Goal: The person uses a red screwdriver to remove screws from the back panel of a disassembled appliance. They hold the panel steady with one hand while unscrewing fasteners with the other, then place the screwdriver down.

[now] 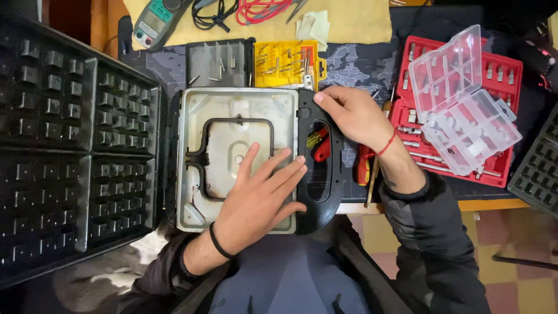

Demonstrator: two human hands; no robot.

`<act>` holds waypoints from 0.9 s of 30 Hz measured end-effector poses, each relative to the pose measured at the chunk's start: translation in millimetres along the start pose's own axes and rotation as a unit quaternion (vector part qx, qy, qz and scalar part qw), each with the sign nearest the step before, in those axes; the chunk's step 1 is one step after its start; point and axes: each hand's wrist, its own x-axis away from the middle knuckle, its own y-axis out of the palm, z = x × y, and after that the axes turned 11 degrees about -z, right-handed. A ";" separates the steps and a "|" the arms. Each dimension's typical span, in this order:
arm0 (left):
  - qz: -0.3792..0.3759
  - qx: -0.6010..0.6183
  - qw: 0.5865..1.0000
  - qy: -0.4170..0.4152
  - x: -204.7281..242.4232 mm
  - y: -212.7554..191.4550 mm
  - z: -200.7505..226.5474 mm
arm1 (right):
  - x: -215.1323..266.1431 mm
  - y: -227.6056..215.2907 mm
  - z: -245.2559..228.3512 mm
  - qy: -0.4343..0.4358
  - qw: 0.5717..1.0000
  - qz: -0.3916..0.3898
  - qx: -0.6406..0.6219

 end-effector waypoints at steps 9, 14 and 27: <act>-0.015 0.001 1.000 -0.009 -2.1 -2.1 -1.6 | -5.6 5.6 16.7 -0.003 1.000 -0.008 -0.023; -0.005 0.005 1.000 0.005 0.5 0.2 -3.2 | -10.1 7.3 25.3 0.005 0.999 -0.009 -0.033; -0.034 0.097 0.989 0.107 6.4 6.9 15.1 | -14.5 0.9 41.9 -0.004 0.999 -0.009 0.041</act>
